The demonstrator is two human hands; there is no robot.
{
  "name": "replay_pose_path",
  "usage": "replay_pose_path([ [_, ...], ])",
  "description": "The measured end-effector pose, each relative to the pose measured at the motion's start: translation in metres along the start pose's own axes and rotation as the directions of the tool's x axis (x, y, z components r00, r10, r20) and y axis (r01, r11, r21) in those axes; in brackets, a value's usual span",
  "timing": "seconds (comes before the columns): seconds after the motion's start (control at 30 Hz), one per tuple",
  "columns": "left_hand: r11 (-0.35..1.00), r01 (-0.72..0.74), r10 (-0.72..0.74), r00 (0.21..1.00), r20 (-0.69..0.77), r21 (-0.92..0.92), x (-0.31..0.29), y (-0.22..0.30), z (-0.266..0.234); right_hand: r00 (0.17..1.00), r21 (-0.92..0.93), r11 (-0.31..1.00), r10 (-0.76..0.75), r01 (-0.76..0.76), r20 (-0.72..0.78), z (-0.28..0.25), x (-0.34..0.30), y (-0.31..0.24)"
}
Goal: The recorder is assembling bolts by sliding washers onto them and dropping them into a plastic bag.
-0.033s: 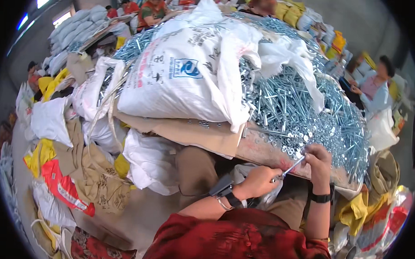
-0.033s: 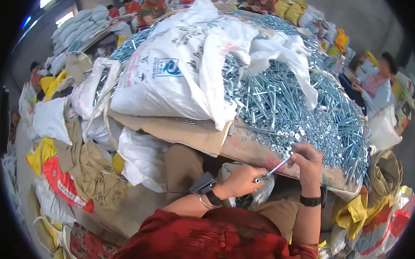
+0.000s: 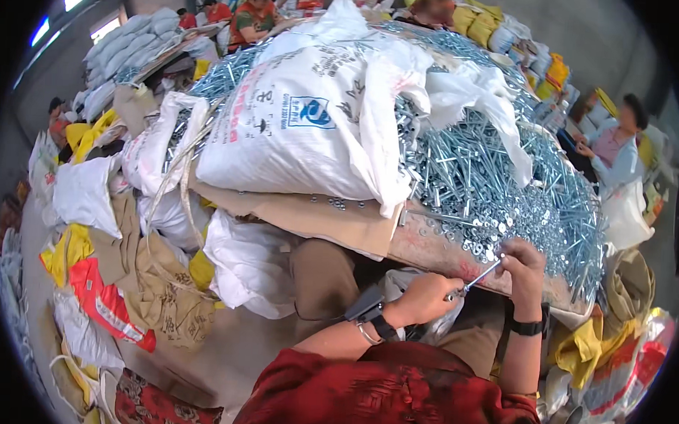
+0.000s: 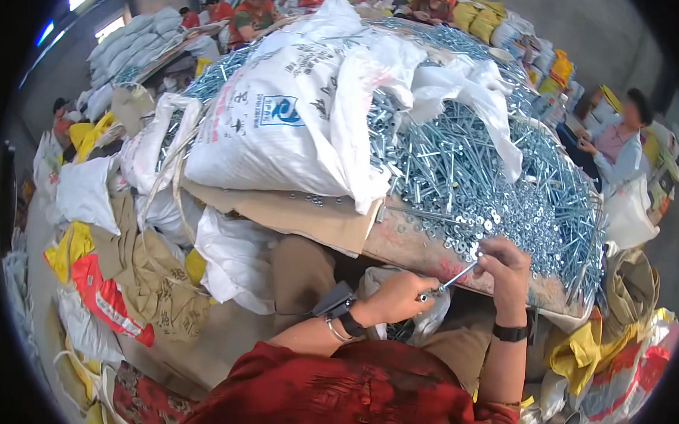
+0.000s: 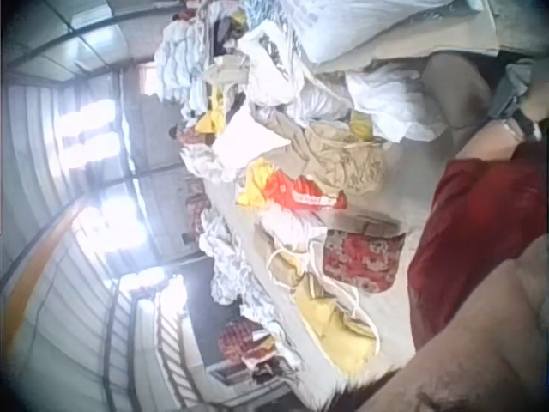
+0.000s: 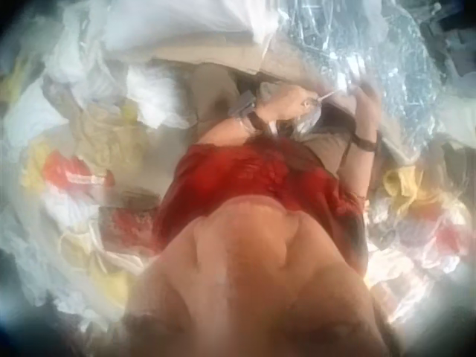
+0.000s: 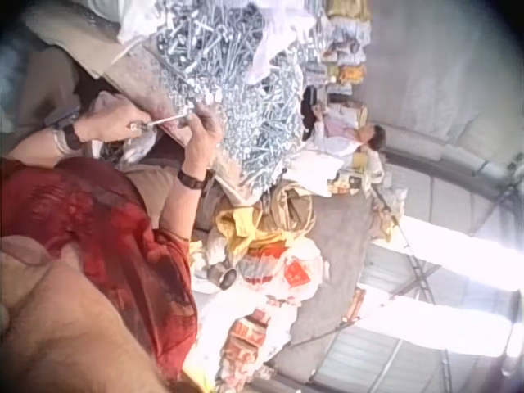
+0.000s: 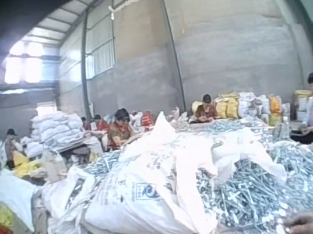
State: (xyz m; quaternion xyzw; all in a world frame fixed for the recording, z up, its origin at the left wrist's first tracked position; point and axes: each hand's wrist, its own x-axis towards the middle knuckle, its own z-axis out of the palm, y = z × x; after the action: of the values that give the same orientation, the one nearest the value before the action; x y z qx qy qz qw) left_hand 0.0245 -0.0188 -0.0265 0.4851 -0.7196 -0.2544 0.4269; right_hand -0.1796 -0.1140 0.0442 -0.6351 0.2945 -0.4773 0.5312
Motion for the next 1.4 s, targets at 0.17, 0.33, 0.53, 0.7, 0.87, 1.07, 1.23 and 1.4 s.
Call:
replay_pose_path([
  [0.17,0.999,-0.028,0.026,0.998,0.048,0.043,-0.004,0.001,0.000,0.996,-0.175,0.984,0.012,0.004,0.093,-0.005,-0.010,-0.005],
  [0.33,0.982,-0.039,0.060,0.992,0.114,-0.182,0.004,0.003,0.003,0.983,-0.236,0.961,-0.167,0.146,-0.073,0.005,-0.024,-0.005],
  [0.53,0.899,-0.084,0.088,0.996,-0.011,-0.430,0.006,-0.001,0.014,0.848,-0.733,0.548,-0.524,0.403,0.075,0.032,-0.031,0.012],
  [0.7,0.984,-0.175,0.170,0.980,-0.106,-0.041,0.003,0.006,-0.006,0.997,-0.128,0.988,-0.080,0.082,0.025,0.038,-0.042,-0.014],
  [0.87,0.980,-0.080,0.073,0.996,-0.045,-0.184,0.004,0.010,-0.006,0.947,-0.196,0.957,0.253,-0.214,0.200,0.019,-0.044,0.000],
  [1.07,0.923,-0.117,0.029,0.972,-0.235,-0.366,0.006,0.011,0.001,0.961,-0.088,0.981,0.187,-0.173,0.204,0.074,-0.018,0.018],
  [1.23,0.901,0.108,-0.284,0.879,-0.384,-0.421,0.012,-0.012,-0.025,0.997,0.032,0.999,0.008,-0.010,0.077,0.084,-0.032,0.010],
  [1.4,0.954,0.022,-0.103,0.961,-0.258,-0.297,0.014,0.005,-0.031,0.995,0.100,0.990,0.096,-0.095,-0.006,0.078,-0.031,-0.004],
])
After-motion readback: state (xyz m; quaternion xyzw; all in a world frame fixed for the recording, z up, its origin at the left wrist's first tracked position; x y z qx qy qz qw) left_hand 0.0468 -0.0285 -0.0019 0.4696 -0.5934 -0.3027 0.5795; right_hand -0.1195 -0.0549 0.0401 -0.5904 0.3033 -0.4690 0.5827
